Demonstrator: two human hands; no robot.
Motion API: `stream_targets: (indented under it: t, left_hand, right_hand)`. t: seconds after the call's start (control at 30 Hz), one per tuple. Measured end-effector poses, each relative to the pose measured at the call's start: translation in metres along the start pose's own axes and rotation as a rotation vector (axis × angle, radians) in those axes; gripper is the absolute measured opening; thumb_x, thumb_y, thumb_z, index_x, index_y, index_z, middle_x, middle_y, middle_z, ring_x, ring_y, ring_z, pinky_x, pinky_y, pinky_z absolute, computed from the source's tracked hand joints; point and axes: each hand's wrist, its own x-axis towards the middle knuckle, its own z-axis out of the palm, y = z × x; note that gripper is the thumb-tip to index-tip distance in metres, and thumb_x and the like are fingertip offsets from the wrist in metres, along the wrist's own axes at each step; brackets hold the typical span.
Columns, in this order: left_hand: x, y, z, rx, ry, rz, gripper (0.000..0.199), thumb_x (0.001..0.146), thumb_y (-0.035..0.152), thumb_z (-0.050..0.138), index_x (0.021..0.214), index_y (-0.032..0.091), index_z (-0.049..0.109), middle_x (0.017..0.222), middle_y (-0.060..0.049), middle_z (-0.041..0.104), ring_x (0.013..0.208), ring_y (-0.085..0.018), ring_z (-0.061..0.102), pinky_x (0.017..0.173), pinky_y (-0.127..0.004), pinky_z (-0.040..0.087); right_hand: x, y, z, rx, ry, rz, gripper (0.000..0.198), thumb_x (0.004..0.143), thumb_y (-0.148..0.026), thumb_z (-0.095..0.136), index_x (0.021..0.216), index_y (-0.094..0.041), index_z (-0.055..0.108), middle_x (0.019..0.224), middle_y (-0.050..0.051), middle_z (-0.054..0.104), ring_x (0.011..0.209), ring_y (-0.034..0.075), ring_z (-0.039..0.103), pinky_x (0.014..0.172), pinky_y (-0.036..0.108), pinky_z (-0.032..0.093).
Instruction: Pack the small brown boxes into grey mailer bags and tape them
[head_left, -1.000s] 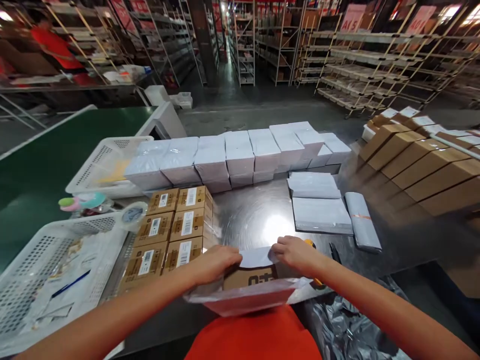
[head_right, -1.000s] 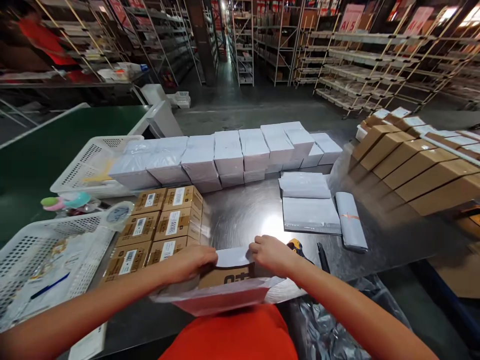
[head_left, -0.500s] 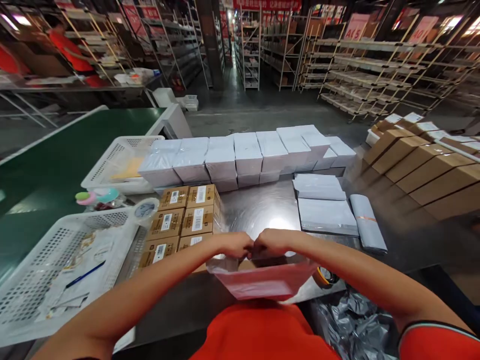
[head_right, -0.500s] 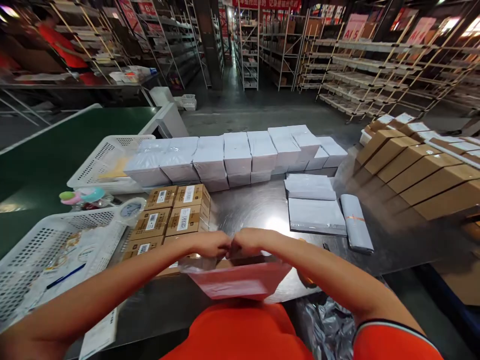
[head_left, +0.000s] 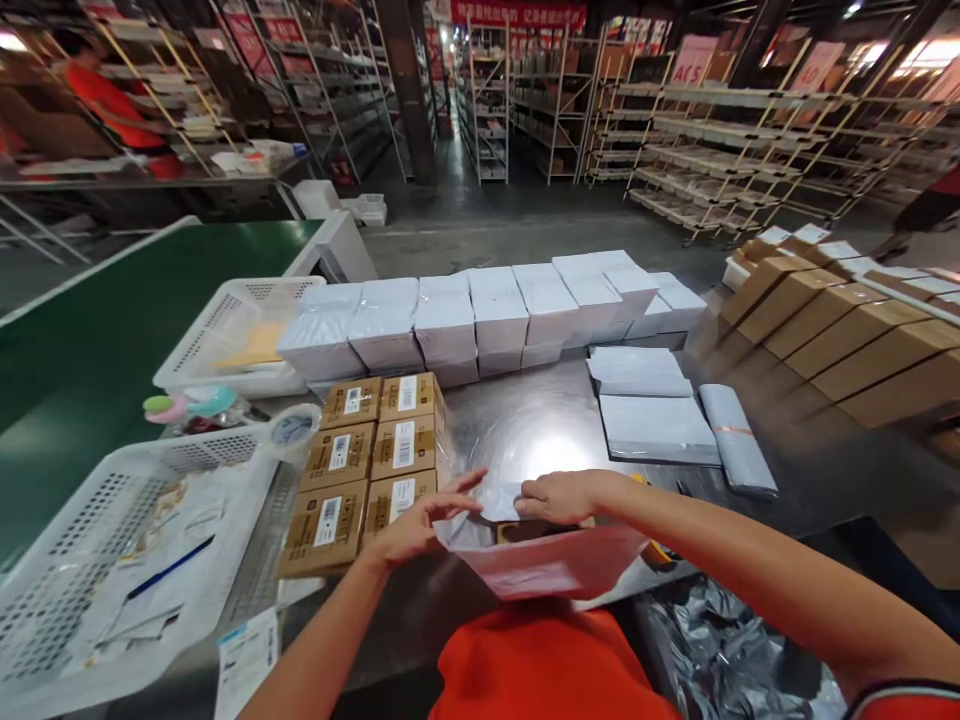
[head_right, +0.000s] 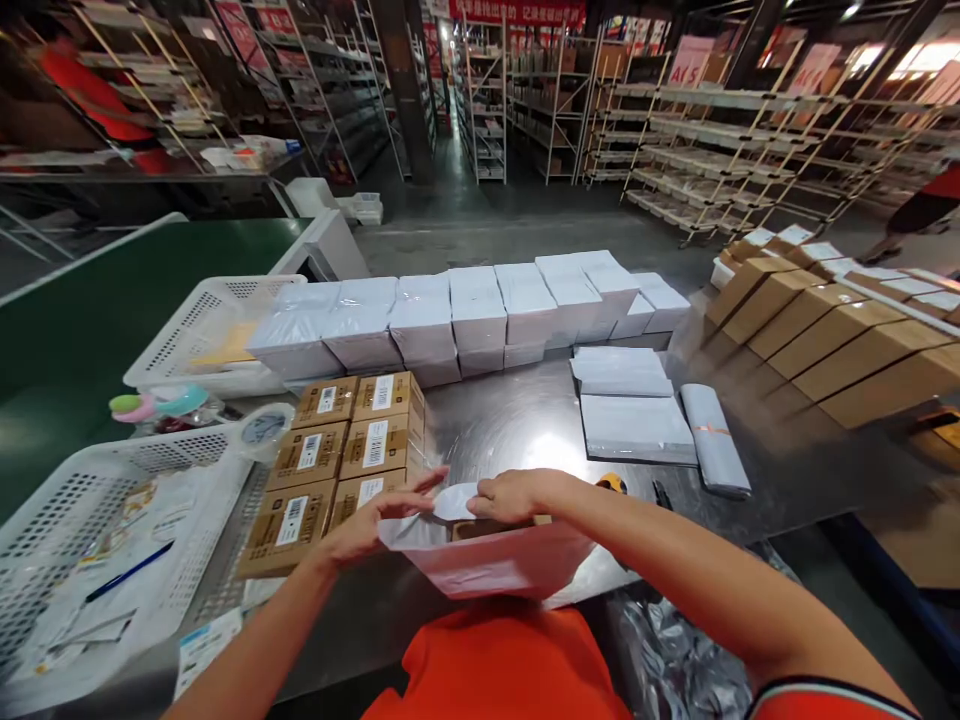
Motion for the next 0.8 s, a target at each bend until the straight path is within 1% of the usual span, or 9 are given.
stream_targets:
  t: [0.03,0.1,0.2,0.3,0.4,0.53,0.67,0.73,0.8]
  left_hand:
    - [0.001,-0.001,0.004,0.016,0.021,0.04,0.031,0.07,0.044,0.083,0.091,0.022,0.079,0.163,-0.008,0.035,0.149,-0.031,0.032,0.122,-0.044,0.025]
    - [0.005,0.004,0.009,0.063,-0.001,0.083,0.03,0.075,0.05,0.078,0.076,0.02,0.078,0.151,-0.011,0.052,0.147,-0.031,0.036,0.123,-0.044,0.023]
    - [0.012,0.016,0.011,0.052,-0.089,0.099,0.038,0.076,0.057,0.075,0.07,0.019,0.074,0.101,-0.012,0.076,0.125,-0.03,0.058,0.12,-0.046,0.026]
    - [0.015,0.011,0.012,-0.067,-0.025,0.155,0.045,0.071,0.063,0.076,0.071,0.019,0.069,0.071,-0.004,0.067,0.085,-0.022,0.064,0.099,-0.039,0.044]
    - [0.015,-0.007,0.015,-0.171,0.033,0.183,0.046,0.067,0.06,0.082,0.076,0.017,0.069,0.075,-0.004,0.063,0.074,-0.017,0.057,0.074,-0.029,0.044]
    - [0.018,-0.02,0.021,-0.186,0.052,0.2,0.044,0.07,0.058,0.08,0.067,0.015,0.072,0.076,-0.005,0.062,0.073,-0.016,0.056,0.071,-0.027,0.042]
    - [0.023,-0.018,0.028,-0.22,0.099,0.232,0.052,0.069,0.066,0.076,0.063,0.015,0.074,0.073,-0.005,0.063,0.069,-0.016,0.056,0.069,-0.028,0.043]
    - [0.024,-0.017,0.03,-0.237,0.128,0.229,0.05,0.069,0.065,0.077,0.063,0.015,0.075,0.071,-0.006,0.065,0.069,-0.016,0.057,0.068,-0.027,0.043]
    - [0.023,-0.017,0.031,-0.263,0.168,0.21,0.048,0.067,0.063,0.08,0.065,0.015,0.076,0.067,-0.005,0.066,0.065,-0.015,0.056,0.065,-0.026,0.043]
  right_hand:
    - [0.001,-0.001,-0.001,-0.003,-0.01,0.019,0.054,0.102,-0.048,0.03,0.13,-0.011,0.058,0.124,0.022,0.066,0.111,0.033,0.064,0.088,0.042,0.049]
    - [0.004,-0.002,-0.005,-0.014,-0.038,0.05,0.053,0.102,-0.047,0.03,0.132,-0.012,0.056,0.124,0.02,0.066,0.109,0.031,0.064,0.087,0.04,0.048]
    - [0.005,-0.004,-0.011,-0.023,-0.07,0.075,0.05,0.102,-0.044,0.033,0.133,-0.012,0.055,0.122,0.018,0.067,0.105,0.028,0.065,0.083,0.037,0.048]
    - [0.005,-0.002,-0.011,-0.035,-0.042,0.077,0.044,0.1,-0.039,0.038,0.128,-0.011,0.057,0.115,0.019,0.07,0.099,0.028,0.066,0.078,0.034,0.048]
    - [0.006,0.002,-0.009,0.062,-0.049,0.085,0.04,0.099,-0.034,0.04,0.125,-0.01,0.057,0.108,0.017,0.071,0.086,0.024,0.066,0.07,0.031,0.047]
    - [0.008,0.006,-0.008,0.135,-0.079,0.1,0.034,0.096,-0.028,0.043,0.12,-0.01,0.061,0.098,0.013,0.072,0.073,0.018,0.062,0.062,0.027,0.043]
    - [0.015,-0.006,-0.01,0.063,0.217,0.049,0.02,0.088,-0.018,0.054,0.1,-0.014,0.07,0.089,0.008,0.071,0.078,0.017,0.06,0.066,0.026,0.039]
    - [0.021,-0.015,-0.01,0.248,0.329,-0.028,0.019,0.086,-0.014,0.055,0.097,-0.015,0.07,0.079,0.002,0.067,0.071,0.013,0.057,0.066,0.024,0.039]
    - [0.028,-0.021,-0.008,0.457,0.343,-0.121,0.02,0.082,-0.01,0.057,0.096,-0.015,0.07,0.071,-0.003,0.063,0.065,0.011,0.053,0.065,0.022,0.04]
